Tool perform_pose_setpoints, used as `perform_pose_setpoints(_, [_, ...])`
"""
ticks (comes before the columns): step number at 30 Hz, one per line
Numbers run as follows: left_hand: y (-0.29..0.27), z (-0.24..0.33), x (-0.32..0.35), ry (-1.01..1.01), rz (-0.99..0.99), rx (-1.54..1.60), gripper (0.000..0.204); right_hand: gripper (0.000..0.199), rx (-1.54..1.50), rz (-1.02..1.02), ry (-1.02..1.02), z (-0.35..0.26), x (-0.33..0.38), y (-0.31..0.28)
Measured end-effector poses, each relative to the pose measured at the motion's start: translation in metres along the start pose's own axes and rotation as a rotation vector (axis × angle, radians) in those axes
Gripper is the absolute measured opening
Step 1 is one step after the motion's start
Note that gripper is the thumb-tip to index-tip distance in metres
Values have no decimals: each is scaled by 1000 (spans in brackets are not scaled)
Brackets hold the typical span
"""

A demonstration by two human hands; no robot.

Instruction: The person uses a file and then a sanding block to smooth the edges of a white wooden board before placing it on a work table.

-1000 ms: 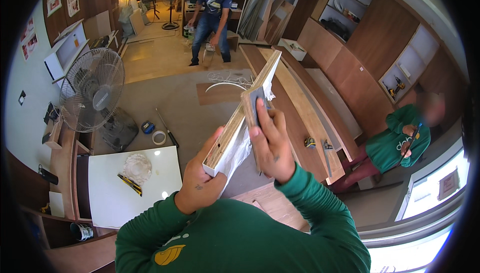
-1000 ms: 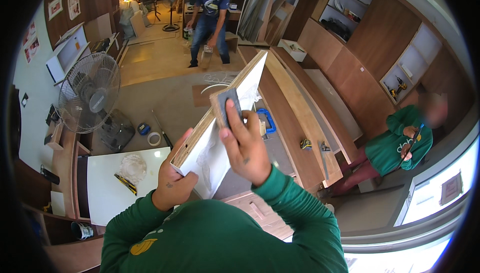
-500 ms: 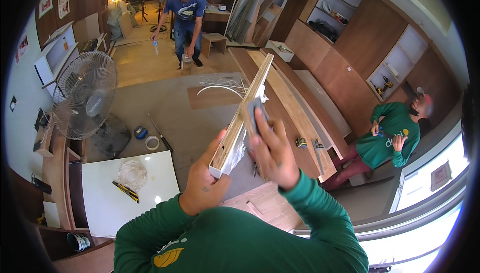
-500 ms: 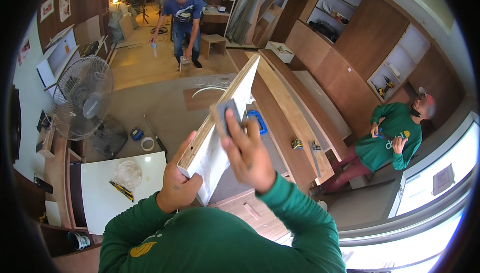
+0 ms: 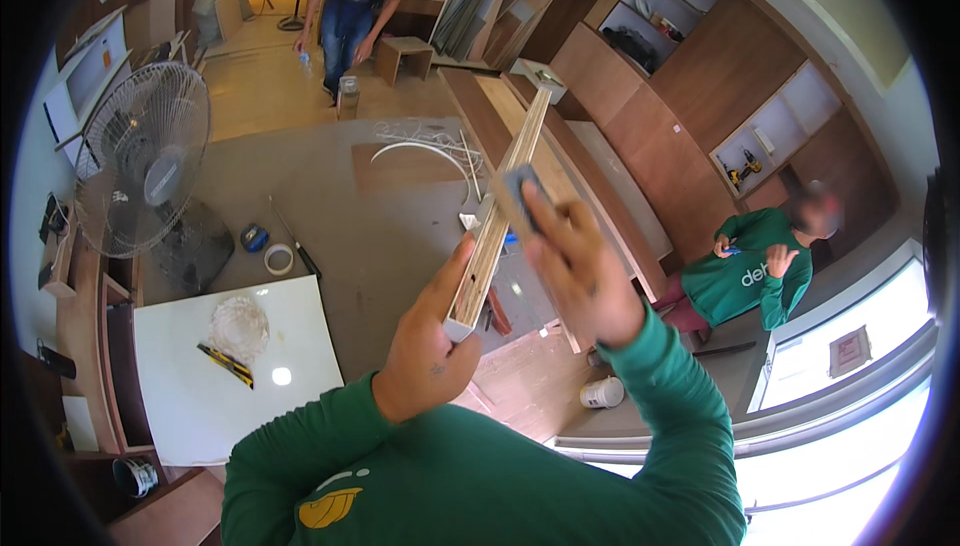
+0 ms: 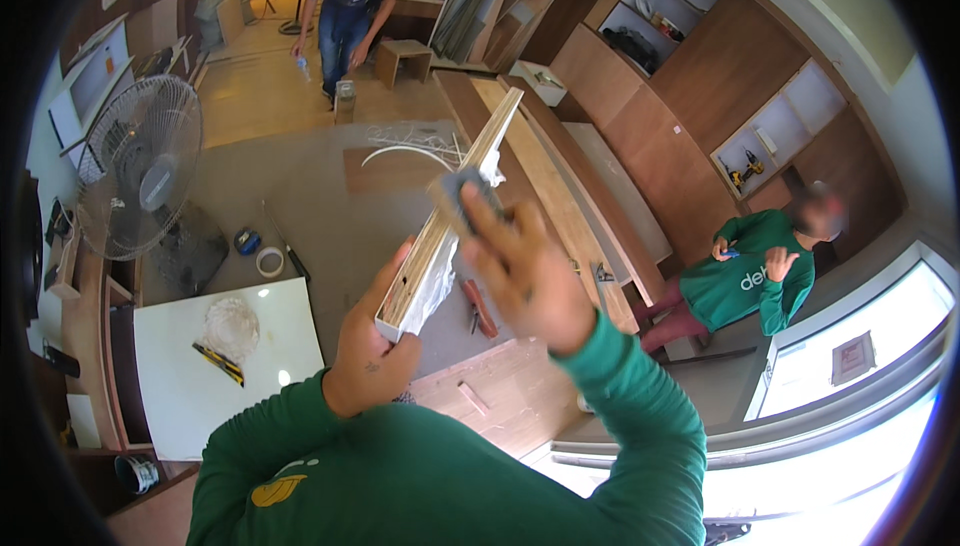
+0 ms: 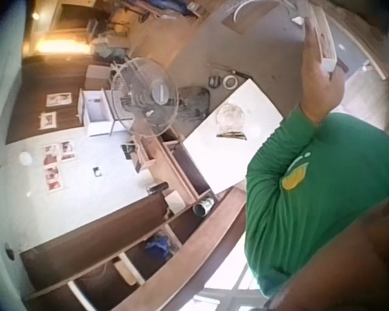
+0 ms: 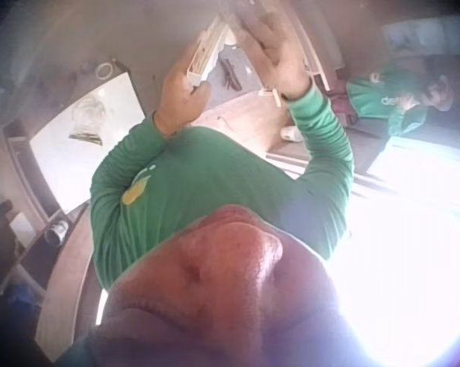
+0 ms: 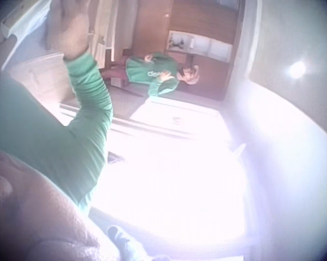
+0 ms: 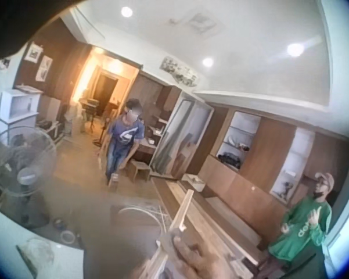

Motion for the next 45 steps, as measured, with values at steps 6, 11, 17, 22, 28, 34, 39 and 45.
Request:
perform_pose_setpoints(6, [3,2,-8,6,-8,-9,85,52,-30,76,50,28,-26,2])
perform_pose_setpoints(11, [2,3,-12,-17,-20,145,86,49,-79,204,5,6,-1,29])
perform_pose_setpoints(17, [3,5,-13,-2,-52,162,84,52,-150,475,-145,-17,19,58])
perform_pose_setpoints(22, [1,-9,-14,81,-50,32,83,54,-334,553,139,1,-14,66])
perform_pose_setpoints(28, [-5,2,-17,-23,-96,116,87,53,-149,527,-304,-34,50,82])
perform_pose_setpoints(34, [0,-3,-19,44,-123,95,90,52,-210,566,-126,-7,14,69])
perform_pose_setpoints(39, [-4,-3,-17,125,-139,49,89,50,-154,494,-286,-40,56,70])
perform_pose_setpoints(45, [3,-10,-17,6,-132,63,89,51,-80,361,-48,-26,26,32])
Point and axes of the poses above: each hand's wrist, its own x-axis away from the middle knuckle, its own y-axis out of the palm, z = x × y, the point moved 2 cm from there along -x, towards the middle knuckle, and after that the axes turned 3 degrees about x, right-handed, at the moved point
